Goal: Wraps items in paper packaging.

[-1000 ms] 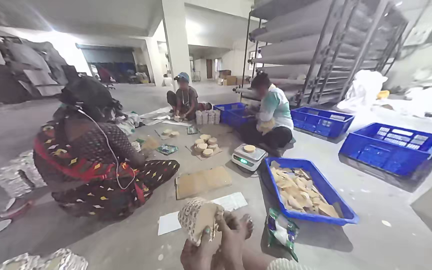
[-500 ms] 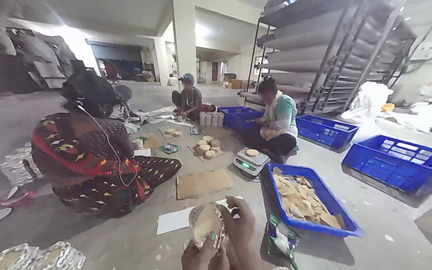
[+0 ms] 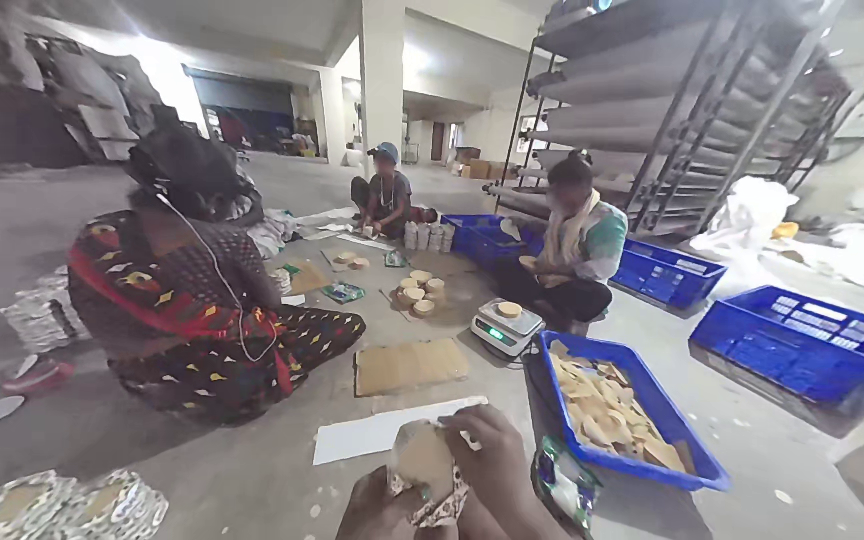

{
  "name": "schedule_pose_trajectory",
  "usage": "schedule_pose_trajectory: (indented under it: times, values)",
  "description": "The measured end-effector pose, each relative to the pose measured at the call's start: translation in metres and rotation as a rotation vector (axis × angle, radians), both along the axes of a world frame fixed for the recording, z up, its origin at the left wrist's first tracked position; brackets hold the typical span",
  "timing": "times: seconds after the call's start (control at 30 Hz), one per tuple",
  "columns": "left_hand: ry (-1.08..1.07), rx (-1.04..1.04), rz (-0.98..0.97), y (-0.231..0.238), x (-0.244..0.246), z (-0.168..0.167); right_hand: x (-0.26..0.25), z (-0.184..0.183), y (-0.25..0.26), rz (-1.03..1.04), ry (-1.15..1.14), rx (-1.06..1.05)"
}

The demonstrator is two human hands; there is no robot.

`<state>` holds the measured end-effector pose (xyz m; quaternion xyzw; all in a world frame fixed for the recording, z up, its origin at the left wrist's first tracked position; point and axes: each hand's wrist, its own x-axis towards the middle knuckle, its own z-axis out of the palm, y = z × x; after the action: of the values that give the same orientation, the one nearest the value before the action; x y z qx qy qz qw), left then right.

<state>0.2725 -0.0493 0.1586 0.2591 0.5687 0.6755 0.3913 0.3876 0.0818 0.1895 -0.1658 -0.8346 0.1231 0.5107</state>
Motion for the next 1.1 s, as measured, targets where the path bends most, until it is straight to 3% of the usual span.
schedule_pose_trajectory:
  times: [0.07,0.13,0.2,0.37,0.43,0.5,0.57,0.63,0.77,0.87,1.0,1.1]
  values:
    - [0.003,0.025,-0.006,-0.002,-0.004,0.005,0.001,-0.009,-0.015,-0.121,-0.060,0.313]
    - [-0.019,0.069,0.017,-0.004,-0.005,0.003,0.003,-0.014,-0.032,-0.250,-0.229,0.488]
    - [-0.031,0.070,0.014,-0.004,-0.008,-0.002,0.006,-0.013,-0.036,-0.194,-0.327,0.440]
    - [0.015,0.014,-0.264,-0.010,-0.020,0.003,0.009,0.028,-0.005,0.212,-0.281,-0.226]
    - [0.039,-0.006,-0.355,-0.010,-0.027,0.004,0.007,0.024,-0.008,0.272,-0.246,-0.107]
    - [0.043,0.010,-0.358,-0.011,-0.033,0.004,0.008,0.013,-0.019,0.191,-0.219,0.231]
    - [0.060,0.005,-0.343,-0.013,-0.038,0.003,0.018,0.006,-0.040,0.057,-0.381,0.455]
    - [0.070,-0.006,-0.379,-0.015,-0.042,0.002,0.024,0.010,-0.051,0.038,-0.508,0.440]
    - [0.132,-0.113,-0.631,-0.013,-0.042,0.012,0.020,0.032,-0.026,0.355,-0.424,0.033]
    - [0.216,-0.188,-0.787,-0.007,-0.045,0.020,0.014,0.026,-0.019,0.550,-0.394,0.167]
    - [0.236,-0.209,-0.856,-0.003,-0.059,0.002,0.022,0.002,-0.034,0.417,-0.469,0.521]
    - [0.207,-0.228,-0.889,0.000,-0.072,-0.023,0.029,-0.030,-0.049,0.268,-0.624,0.529]
